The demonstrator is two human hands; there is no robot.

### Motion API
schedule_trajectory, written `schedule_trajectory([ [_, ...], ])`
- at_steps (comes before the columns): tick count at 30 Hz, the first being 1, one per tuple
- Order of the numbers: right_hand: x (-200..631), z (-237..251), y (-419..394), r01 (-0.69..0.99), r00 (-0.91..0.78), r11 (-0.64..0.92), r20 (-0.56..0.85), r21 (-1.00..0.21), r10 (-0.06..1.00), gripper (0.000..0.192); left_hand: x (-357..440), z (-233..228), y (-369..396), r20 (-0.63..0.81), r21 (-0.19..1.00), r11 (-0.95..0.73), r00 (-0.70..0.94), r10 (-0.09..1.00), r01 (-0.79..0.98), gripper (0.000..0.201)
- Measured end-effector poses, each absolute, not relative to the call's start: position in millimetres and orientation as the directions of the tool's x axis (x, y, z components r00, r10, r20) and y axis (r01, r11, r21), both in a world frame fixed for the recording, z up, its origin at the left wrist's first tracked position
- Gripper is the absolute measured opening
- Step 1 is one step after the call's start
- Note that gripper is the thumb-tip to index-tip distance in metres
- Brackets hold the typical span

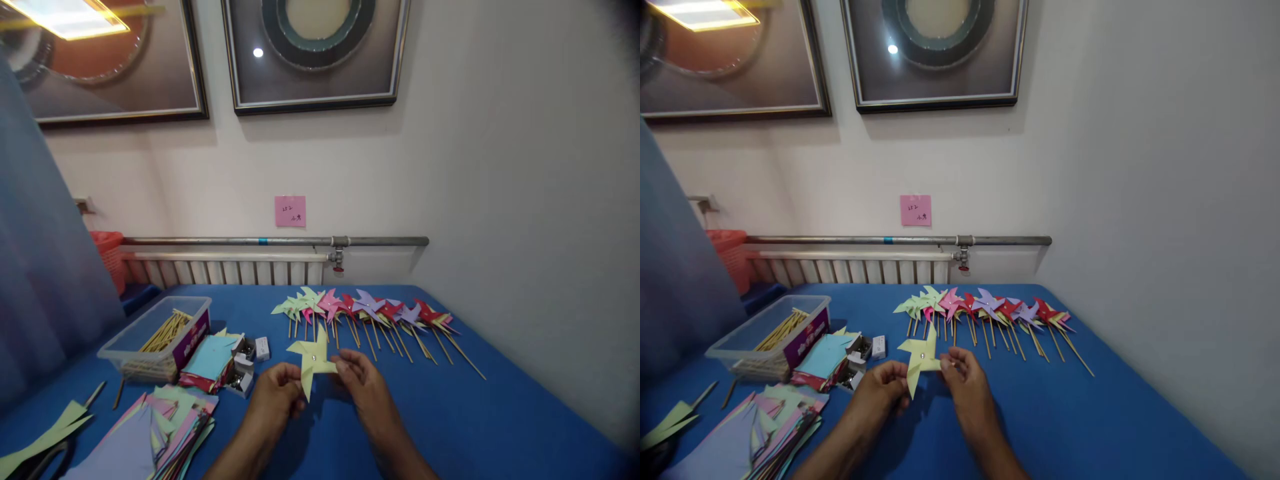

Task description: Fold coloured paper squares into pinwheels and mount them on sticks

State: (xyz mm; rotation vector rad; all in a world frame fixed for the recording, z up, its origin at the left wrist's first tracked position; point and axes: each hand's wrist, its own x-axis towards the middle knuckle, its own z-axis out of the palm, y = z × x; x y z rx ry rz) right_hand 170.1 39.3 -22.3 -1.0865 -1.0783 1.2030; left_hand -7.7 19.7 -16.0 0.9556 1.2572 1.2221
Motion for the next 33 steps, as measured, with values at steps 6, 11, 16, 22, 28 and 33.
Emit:
schedule_trajectory([
  [6, 137, -52, 16, 0.032, -0.149, -0.048, -0.052, -0.998, 0.987, 0.034, -2, -22, 19, -0.256, 0.868, 0.165, -0.136, 0.957, -0.468, 0.04],
  [11, 120, -63, 0, 0.231, -0.299, 0.062, -0.011, -0.971, 0.954, 0.023, 1, -20, 12, -0.226, 0.856, 0.103, -0.188, 0.956, -0.506, 0.044],
  [16, 118, -56, -3, 0.208, -0.334, 0.111, 0.036, -0.972, 0.942, 0.025, 9, -21, 6, -0.257, 0.841, 0.109, -0.213, 0.943, -0.53, 0.049],
  [22, 118, -55, -5, 0.239, -0.338, 0.092, 0.007, -0.967, 0.941, 0.025, 7, -16, 5, -0.218, 0.851, 0.064, -0.239, 0.946, -0.521, 0.048],
  [28, 120, -57, -3, 0.187, -0.343, 0.093, 0.024, -0.978, 0.939, 0.031, 10, -17, 5, -0.27, 0.819, 0.123, -0.188, 0.944, -0.561, 0.034],
  [33, 122, -57, -2, 0.198, -0.337, 0.138, 0.064, -0.971, 0.939, 0.03, 16, -23, 3, -0.315, 0.845, 0.224, -0.112, 0.943, -0.486, 0.027],
])
